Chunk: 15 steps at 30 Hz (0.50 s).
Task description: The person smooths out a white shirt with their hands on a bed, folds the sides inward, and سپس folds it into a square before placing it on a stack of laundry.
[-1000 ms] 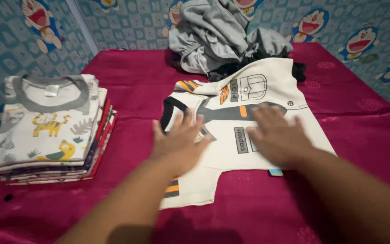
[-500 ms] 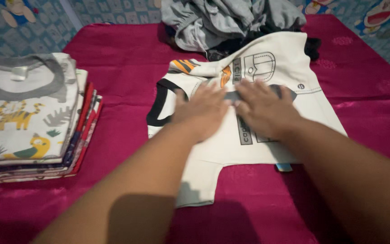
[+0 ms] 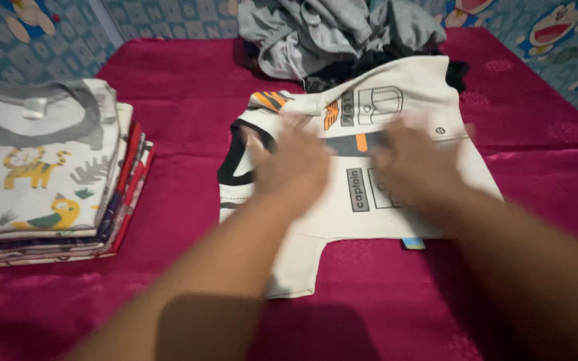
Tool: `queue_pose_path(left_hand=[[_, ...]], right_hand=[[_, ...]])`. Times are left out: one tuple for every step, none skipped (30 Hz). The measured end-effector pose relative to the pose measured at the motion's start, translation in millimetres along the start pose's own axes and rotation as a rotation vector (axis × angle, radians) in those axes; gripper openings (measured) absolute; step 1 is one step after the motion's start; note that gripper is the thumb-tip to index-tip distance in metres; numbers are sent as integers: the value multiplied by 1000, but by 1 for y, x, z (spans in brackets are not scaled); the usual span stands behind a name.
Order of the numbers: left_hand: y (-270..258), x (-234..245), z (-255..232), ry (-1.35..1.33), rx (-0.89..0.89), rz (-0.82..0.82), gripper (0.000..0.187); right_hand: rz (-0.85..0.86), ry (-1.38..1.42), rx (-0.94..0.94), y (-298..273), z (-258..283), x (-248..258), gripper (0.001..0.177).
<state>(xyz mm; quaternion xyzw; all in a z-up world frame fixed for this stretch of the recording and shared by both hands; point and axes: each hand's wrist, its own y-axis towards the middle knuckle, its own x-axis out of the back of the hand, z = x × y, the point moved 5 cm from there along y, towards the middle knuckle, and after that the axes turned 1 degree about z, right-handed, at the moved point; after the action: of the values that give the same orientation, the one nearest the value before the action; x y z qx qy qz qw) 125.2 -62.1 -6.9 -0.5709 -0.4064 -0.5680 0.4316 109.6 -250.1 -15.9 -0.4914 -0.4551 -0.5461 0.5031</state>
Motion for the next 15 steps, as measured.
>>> queue_pose_path(left_hand=[[-6, -1, -16, -116, -90, -96, 54], [-13, -1, -25, -231, -183, -187, 58], [-17, -4, -23, -253, -176, -168, 59], [-21, -7, -18, -278, -171, -151, 59], [-25, -8, -12, -304, -166, -134, 60], [-28, -9, -1, -271, -120, -81, 61], [-34, -9, 13, -239, -75, -29, 62], [-40, -7, 28, -207, -30, 18, 63], [-46, -2, 44, -203, 16, -4, 64], [-52, 1, 55, -200, 62, -18, 66], [-54, 4, 61, -191, 105, -24, 66], [-59, 4, 67, -185, 155, -20, 66], [-64, 4, 71, -178, 204, -16, 66], [-68, 6, 65, -98, 158, -68, 66], [-70, 7, 51, -16, 111, -120, 66]], right_hand=[[-66, 18, 160, -6, 18, -7, 67], [-35, 7, 164, -7, 19, -9, 67], [-4, -5, 167, -7, 20, -11, 67], [28, -22, 169, -7, 19, -13, 68], [51, -20, 116, -8, 11, -12, 69], [69, -18, 65, -8, -1, -7, 71], [87, -15, 15, -10, -14, -1, 72], [81, -18, -42, -13, -28, 7, 72], [75, -20, -99, -18, -41, 15, 72], [76, -22, -157, -23, -49, 20, 72], [75, -30, -215, -26, -52, 26, 70], [86, -39, -267, -31, -53, 30, 69], [97, -49, -320, -37, -52, 35, 67], [138, -149, -262, -42, -43, 35, 58], [178, -251, -203, -45, -29, 29, 50]])
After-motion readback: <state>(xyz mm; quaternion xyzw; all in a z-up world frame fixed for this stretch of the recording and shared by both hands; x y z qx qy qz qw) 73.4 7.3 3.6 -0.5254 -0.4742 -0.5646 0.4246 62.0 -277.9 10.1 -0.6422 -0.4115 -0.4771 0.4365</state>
